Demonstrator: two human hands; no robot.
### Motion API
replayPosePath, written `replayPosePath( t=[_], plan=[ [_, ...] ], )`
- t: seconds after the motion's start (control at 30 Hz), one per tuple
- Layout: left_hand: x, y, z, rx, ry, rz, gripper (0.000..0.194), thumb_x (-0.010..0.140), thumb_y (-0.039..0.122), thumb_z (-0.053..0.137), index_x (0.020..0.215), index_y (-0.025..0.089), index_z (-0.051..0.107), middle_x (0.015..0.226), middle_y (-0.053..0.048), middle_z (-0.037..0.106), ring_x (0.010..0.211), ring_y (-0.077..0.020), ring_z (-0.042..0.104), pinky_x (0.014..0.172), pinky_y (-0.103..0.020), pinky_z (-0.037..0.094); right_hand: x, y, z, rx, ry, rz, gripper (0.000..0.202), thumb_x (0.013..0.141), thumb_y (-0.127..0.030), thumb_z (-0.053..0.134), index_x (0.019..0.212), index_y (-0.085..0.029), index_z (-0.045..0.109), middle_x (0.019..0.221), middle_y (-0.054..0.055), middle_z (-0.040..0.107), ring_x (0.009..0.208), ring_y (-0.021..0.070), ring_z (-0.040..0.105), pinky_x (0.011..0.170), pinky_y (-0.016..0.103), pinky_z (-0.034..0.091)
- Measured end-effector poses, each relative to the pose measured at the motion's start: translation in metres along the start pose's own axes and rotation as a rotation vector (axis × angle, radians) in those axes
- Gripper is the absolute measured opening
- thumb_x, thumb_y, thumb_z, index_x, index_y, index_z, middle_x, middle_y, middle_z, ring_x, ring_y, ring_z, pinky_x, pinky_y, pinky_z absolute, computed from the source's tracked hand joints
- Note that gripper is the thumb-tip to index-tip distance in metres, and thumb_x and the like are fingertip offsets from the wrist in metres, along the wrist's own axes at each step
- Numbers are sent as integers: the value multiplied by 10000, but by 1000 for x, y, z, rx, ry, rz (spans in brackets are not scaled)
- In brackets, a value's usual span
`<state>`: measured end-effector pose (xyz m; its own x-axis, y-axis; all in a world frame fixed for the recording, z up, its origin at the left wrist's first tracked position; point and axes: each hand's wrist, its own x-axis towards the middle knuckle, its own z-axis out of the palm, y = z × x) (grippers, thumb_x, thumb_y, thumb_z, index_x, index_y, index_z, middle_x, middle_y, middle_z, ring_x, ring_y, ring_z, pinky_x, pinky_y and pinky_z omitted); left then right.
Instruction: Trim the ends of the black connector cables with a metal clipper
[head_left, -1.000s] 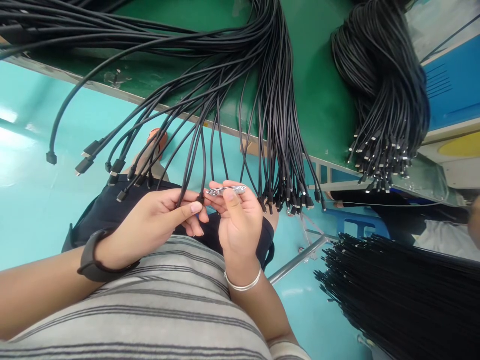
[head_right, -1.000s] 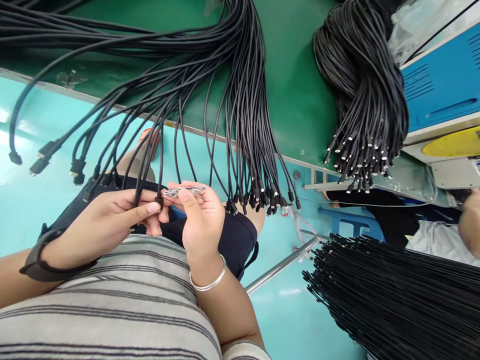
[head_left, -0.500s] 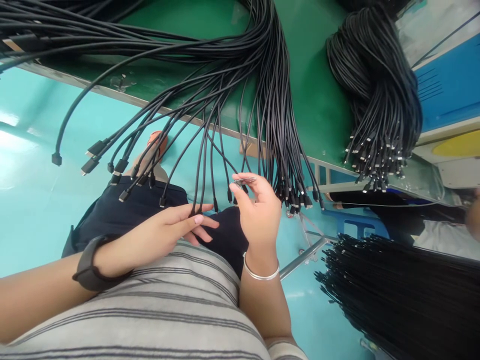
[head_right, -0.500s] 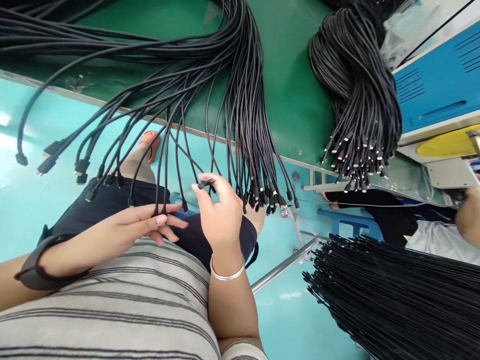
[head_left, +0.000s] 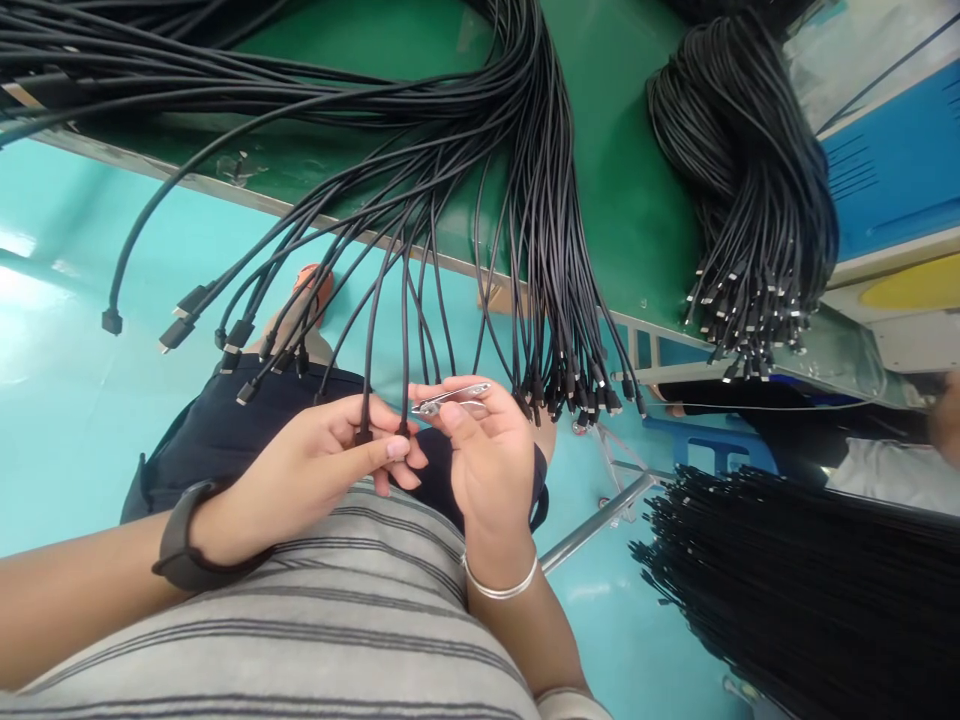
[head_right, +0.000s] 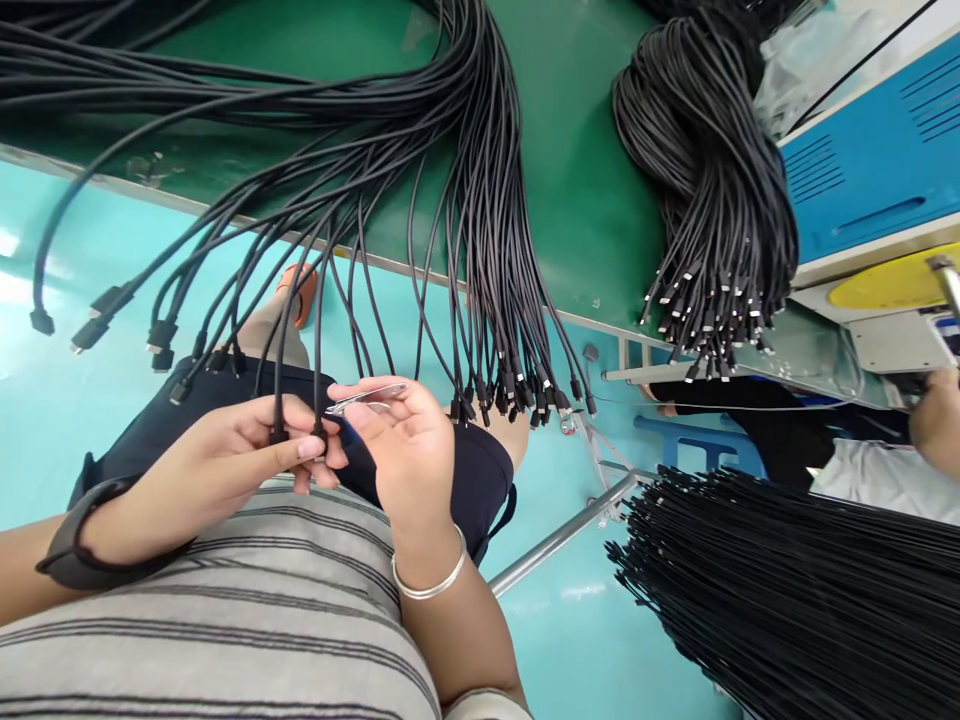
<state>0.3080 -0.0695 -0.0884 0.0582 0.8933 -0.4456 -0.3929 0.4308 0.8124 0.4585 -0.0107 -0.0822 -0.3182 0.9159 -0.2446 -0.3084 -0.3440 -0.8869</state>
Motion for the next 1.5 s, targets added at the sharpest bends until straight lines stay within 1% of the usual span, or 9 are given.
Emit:
replayPosePath(
  t=[0.07, 0.17, 0.37, 0.53, 0.67, 0.93, 1.13, 1.33, 1.5],
  plan=[
    [0, 1, 1, -9, 10, 5, 240, 800, 329, 808, 800, 171, 627, 785, -68, 765, 658, -196, 735, 536, -234, 559, -1, 2, 2, 69, 4, 67, 133, 809, -261, 766, 920, -223, 704, 889, 19, 796, 801, 166, 754, 763, 301, 626],
    [0, 3, 3, -28, 17, 5, 244, 785, 316, 820, 784, 169, 627, 763, -65, 763, 640, -190, 730, 536, -232, 562, -2, 4, 4, 127, 43, 111, 160, 784, -282, 789, 898, -210, 702, 847, 21, 799, 771, 169, 763, 724, 284, 634],
    [0, 4, 5, -36, 22, 1, 241, 790, 310, 816, 780, 169, 621, 768, -67, 764, 630, -185, 726, 542, -235, 566, -3, 3, 6, 158, 48, 86, 156, 768, -287, 800, 871, -211, 711, 813, 14, 802, 750, 160, 767, 700, 260, 634],
    [-1, 2, 3, -25, 11, -2, 224, 814, 308, 795, 783, 170, 622, 770, -68, 758, 639, -188, 724, 560, -250, 576, -3, 5, 1, 85, 31, 76, 187, 756, -305, 806, 886, -217, 704, 838, 27, 801, 771, 197, 768, 733, 333, 644],
    [-1, 1, 2, -29, 2, 1, 223, 816, 314, 796, 788, 172, 626, 776, -64, 758, 641, -185, 725, 559, -245, 579, -3, 5, 0, 48, 18, 54, 170, 770, -297, 797, 892, -226, 702, 850, 21, 803, 774, 192, 767, 762, 348, 644],
    [5, 3, 5, -114, -43, -46, 314, 749, 348, 855, 754, 173, 594, 705, -42, 754, 616, -167, 726, 539, -202, 567, -3, 4, 3, 69, 80, 33, 139, 809, -315, 776, 874, -217, 701, 818, 14, 804, 746, 168, 775, 713, 284, 647],
    [9, 6, 5, -92, 72, -45, 429, 686, 320, 899, 679, 184, 492, 667, -46, 755, 658, -196, 747, 528, -200, 567, -7, 6, 8, 75, 88, -13, 171, 814, -324, 772, 911, -221, 677, 873, 24, 803, 771, 204, 789, 746, 346, 665],
    [9, 11, 11, -51, 132, -39, 460, 649, 353, 913, 645, 187, 484, 610, -48, 743, 606, -182, 734, 501, -185, 559, -13, 7, 15, 51, 102, -92, 126, 815, -225, 776, 918, -233, 703, 910, 9, 814, 825, 179, 790, 705, 266, 661],
    [9, 11, 12, -42, 153, -27, 440, 668, 344, 895, 648, 192, 483, 597, -40, 734, 596, -175, 729, 501, -183, 563, -13, 5, 15, -1, 100, -88, 129, 802, -190, 781, 907, -232, 720, 910, 0, 816, 827, 160, 783, 653, 226, 650]
  ],
)
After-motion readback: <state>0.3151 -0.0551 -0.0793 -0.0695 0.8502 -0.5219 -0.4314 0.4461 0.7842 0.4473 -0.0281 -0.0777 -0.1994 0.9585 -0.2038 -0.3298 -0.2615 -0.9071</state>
